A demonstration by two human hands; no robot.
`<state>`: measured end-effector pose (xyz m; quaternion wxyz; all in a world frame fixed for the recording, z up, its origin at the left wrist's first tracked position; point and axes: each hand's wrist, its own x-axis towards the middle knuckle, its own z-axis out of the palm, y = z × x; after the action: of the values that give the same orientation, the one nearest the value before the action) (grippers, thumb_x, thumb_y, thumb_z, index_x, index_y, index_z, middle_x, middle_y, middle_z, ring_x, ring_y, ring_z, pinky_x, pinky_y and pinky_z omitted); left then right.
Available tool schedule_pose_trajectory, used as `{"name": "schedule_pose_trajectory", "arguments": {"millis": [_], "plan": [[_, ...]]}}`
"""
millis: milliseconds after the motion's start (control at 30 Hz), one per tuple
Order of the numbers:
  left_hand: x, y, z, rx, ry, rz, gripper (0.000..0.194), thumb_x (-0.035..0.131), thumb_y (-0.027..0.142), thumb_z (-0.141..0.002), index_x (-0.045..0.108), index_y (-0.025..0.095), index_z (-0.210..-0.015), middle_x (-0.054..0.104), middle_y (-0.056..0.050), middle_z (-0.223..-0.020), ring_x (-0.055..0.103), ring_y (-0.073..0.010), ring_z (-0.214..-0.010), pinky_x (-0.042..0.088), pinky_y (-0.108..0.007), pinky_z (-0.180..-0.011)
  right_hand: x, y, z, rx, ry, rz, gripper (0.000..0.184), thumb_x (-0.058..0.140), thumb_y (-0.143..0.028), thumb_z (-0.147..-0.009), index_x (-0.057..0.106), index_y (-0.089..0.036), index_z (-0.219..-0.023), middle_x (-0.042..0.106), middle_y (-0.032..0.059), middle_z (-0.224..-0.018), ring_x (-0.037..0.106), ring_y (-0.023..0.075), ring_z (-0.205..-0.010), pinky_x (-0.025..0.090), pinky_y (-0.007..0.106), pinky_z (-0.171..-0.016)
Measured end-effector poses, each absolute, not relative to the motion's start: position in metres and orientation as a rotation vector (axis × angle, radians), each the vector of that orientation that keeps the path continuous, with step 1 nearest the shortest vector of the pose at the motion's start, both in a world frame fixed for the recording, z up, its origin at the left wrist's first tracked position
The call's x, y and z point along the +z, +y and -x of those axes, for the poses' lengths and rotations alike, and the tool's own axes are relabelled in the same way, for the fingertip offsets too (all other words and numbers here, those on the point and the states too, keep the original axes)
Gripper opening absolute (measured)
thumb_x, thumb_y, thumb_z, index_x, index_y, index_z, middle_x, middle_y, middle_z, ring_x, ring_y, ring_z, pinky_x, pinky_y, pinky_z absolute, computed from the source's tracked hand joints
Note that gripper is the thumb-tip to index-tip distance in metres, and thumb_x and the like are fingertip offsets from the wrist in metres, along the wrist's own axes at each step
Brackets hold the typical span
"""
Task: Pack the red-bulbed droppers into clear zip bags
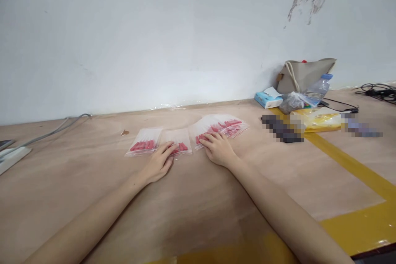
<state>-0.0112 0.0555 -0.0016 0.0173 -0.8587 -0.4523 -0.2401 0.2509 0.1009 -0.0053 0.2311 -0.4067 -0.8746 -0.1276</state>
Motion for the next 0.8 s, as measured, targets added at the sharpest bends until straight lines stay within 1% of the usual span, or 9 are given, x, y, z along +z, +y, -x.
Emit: {"name": "schedule_pose_trajectory", "arguments": {"millis": [67, 133, 233, 300, 367, 467, 533, 633, 800], "plan": [[-0.004, 0.056, 0.011, -0.789, -1.414, 2.649, 0.04, 0.042, 0.026, -0.086, 0.043, 0.018, -0.124, 0.043, -0.011, -0.127, 0.041, -0.0238, -0.116, 0.037, -0.041, -0.095, -0.007, 0.098, -0.252, -0.345, -2.361, 1.057, 0.032, 0.046, -0.028, -0.082, 0.057, -0.023, -0.112, 0.056, 0.0077, -0.114, 0.044, 0.0237, -0.107, 0.031, 0.039, -0.09], [-0.005, 0.055, 0.012, -0.821, -1.399, 2.648, 0.038, 0.045, 0.031, -0.085, 0.047, 0.017, -0.12, 0.045, -0.011, -0.125, 0.043, -0.023, -0.115, 0.039, -0.039, -0.095, -0.006, 0.095, -0.249, -0.36, -2.358, 0.965, 0.031, 0.047, -0.031, -0.082, 0.058, -0.023, -0.11, 0.059, 0.0075, -0.107, 0.045, 0.0225, -0.104, 0.029, 0.039, -0.092], [-0.005, 0.058, 0.013, -0.826, -1.356, 2.675, 0.032, 0.04, 0.026, -0.088, 0.052, 0.018, -0.116, 0.049, -0.009, -0.121, 0.047, -0.0195, -0.112, 0.041, -0.036, -0.094, -0.004, 0.094, -0.237, -0.427, -2.426, 0.826, 0.025, 0.044, -0.028, -0.085, 0.06, -0.024, -0.103, 0.063, 0.0046, -0.089, 0.049, 0.0186, -0.091, 0.027, 0.039, -0.091], [-0.005, 0.063, 0.014, -0.817, -1.332, 2.687, 0.032, 0.036, 0.024, -0.09, 0.053, 0.018, -0.116, 0.05, -0.008, -0.121, 0.047, -0.0185, -0.112, 0.041, -0.036, -0.095, -0.002, 0.095, -0.226, -0.477, -2.458, 0.774, 0.024, 0.04, -0.024, -0.086, 0.062, -0.023, -0.096, 0.063, 0.0036, -0.079, 0.049, 0.0167, -0.082, 0.028, 0.038, -0.087], [-0.006, 0.068, 0.013, -0.811, -1.309, 2.686, 0.032, 0.034, 0.023, -0.091, 0.052, 0.018, -0.117, 0.05, -0.008, -0.123, 0.047, -0.0187, -0.113, 0.041, -0.037, -0.095, -0.002, 0.098, -0.216, -0.523, -2.476, 0.742, 0.025, 0.038, -0.02, -0.087, 0.063, -0.022, -0.09, 0.062, 0.0038, -0.074, 0.049, 0.016, -0.078, 0.029, 0.037, -0.083], [-0.01, 0.073, 0.013, -0.822, -1.285, 2.644, 0.033, 0.034, 0.022, -0.091, 0.05, 0.016, -0.119, 0.048, -0.009, -0.125, 0.046, -0.0186, -0.115, 0.042, -0.037, -0.094, -0.005, 0.102, -0.207, -0.583, -2.496, 0.707, 0.029, 0.035, -0.016, -0.088, 0.063, -0.021, -0.083, 0.06, 0.0039, -0.07, 0.048, 0.0157, -0.076, 0.03, 0.036, -0.081], [-0.014, 0.074, 0.014, -0.841, -1.282, 2.589, 0.032, 0.033, 0.02, -0.091, 0.05, 0.015, -0.118, 0.051, -0.01, -0.122, 0.049, -0.0181, -0.111, 0.044, -0.036, -0.092, -0.008, 0.104, -0.206, -0.603, -2.488, 0.711, 0.03, 0.034, -0.014, -0.088, 0.063, -0.02, -0.082, 0.06, 0.0037, -0.069, 0.047, 0.0155, -0.075, 0.03, 0.035, -0.081], [-0.015, 0.07, 0.018, -0.828, -1.243, 2.532, 0.027, 0.036, 0.021, -0.091, 0.056, 0.015, -0.109, 0.057, -0.01, -0.112, 0.055, -0.0187, -0.102, 0.047, -0.035, -0.087, -0.011, 0.103, -0.209, -0.609, -2.462, 0.719, 0.03, 0.034, -0.014, -0.089, 0.062, -0.021, -0.081, 0.059, 0.0033, -0.068, 0.047, 0.015, -0.074, 0.029, 0.036, -0.083], [-0.005, 0.063, 0.027, -0.731, -1.099, 2.517, 0.021, 0.043, 0.021, -0.089, 0.062, 0.016, -0.096, 0.064, -0.007, -0.099, 0.057, -0.0219, -0.095, 0.049, -0.036, -0.081, -0.009, 0.102, -0.213, -0.672, -2.426, 0.668, 0.03, 0.034, -0.011, -0.088, 0.061, -0.019, -0.077, 0.059, 0.0024, -0.067, 0.047, 0.0137, -0.073, 0.03, 0.035, -0.084]]}}
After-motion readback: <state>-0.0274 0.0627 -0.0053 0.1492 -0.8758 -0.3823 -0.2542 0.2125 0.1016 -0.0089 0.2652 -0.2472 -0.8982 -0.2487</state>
